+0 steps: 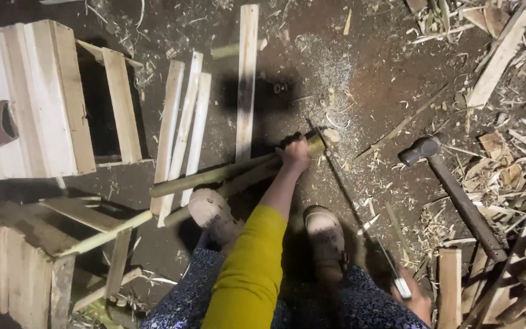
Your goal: Sawing through a bundle of bamboo stalks using a hand saw in a workshop environment.
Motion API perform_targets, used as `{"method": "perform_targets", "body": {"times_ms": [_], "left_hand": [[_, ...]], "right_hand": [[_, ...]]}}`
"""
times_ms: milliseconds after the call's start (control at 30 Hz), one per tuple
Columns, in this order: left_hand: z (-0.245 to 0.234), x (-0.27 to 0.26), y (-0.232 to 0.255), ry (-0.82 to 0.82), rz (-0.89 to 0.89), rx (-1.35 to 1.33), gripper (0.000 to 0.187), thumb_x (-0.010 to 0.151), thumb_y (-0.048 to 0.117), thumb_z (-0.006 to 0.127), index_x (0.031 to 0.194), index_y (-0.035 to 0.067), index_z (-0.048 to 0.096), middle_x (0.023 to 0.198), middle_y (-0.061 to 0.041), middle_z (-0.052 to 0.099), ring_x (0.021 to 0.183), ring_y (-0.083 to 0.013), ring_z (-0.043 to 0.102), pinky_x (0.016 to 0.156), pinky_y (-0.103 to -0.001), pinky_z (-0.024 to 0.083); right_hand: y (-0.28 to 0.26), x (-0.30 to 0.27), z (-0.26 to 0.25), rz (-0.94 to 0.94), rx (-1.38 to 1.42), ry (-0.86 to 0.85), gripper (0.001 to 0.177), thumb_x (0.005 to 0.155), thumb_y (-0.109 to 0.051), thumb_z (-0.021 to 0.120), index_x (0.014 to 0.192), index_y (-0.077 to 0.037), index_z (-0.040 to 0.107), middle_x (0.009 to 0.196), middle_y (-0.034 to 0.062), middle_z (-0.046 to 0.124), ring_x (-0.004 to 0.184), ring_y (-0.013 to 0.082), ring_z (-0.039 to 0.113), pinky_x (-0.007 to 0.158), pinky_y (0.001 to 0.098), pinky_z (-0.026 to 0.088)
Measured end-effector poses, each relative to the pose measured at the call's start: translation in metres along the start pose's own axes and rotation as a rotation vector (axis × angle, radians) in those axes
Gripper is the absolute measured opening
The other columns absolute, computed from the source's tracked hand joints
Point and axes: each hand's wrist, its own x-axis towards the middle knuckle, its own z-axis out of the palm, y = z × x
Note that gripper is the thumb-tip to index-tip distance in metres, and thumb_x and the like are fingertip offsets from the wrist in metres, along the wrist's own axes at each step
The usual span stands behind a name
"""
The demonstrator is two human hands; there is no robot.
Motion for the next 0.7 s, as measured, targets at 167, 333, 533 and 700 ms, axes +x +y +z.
{"method": "perform_targets", "body": {"times_ms": [167, 333, 533, 700], "left_hand": [[0.008, 0.012, -0.001, 0.009, -0.019, 0.037, 0.074, 0.093, 0.029, 0.070, 0.157, 0.016, 0.034, 0.116, -0.010, 0.070, 0.107, -0.0282, 0.067, 0.118, -0.073, 0.020], [0.012, 0.014, -0.006, -0.077, -0.051, -0.072, 0.058, 0.102, 0.020, 0.048, 0.158, 0.016, 0.030, 0.144, -0.014, 0.058, 0.141, -0.0368, 0.050, 0.121, -0.072, 0.015], [-0.020, -0.010, 0.005, -0.051, 0.015, -0.007, 0.068, 0.091, 0.009, 0.065, 0.153, 0.011, 0.037, 0.121, -0.015, 0.067, 0.114, -0.0366, 0.063, 0.113, -0.081, 0.021], [-0.013, -0.012, 0.002, -0.016, 0.015, -0.054, 0.058, 0.096, 0.006, 0.053, 0.152, 0.011, 0.040, 0.119, -0.014, 0.069, 0.112, -0.0332, 0.064, 0.118, -0.077, 0.013]], "right_hand": [[0.040, 0.030, 0.022, -0.013, -0.107, 0.054, 0.073, 0.072, -0.006, 0.081, 0.142, -0.007, 0.060, 0.105, 0.0233, 0.077, 0.075, 0.0286, 0.079, 0.062, 0.0341, 0.069], [-0.120, 0.173, 0.052, 0.038, -0.170, 0.018, 0.050, 0.082, -0.037, 0.079, 0.129, -0.023, 0.071, 0.112, 0.0139, 0.077, 0.107, 0.0352, 0.072, 0.101, 0.0489, 0.055], [-0.111, 0.126, 0.014, -0.492, -0.017, 0.260, 0.041, 0.073, -0.001, 0.081, 0.112, -0.006, 0.071, 0.161, 0.0280, 0.043, 0.136, 0.0488, 0.057, 0.090, 0.0404, 0.065], [-0.017, -0.022, -0.001, 0.194, 0.076, 0.000, 0.064, 0.078, -0.005, 0.079, 0.139, -0.011, 0.064, 0.114, 0.0180, 0.076, 0.093, 0.0269, 0.076, 0.081, 0.0366, 0.059]]}}
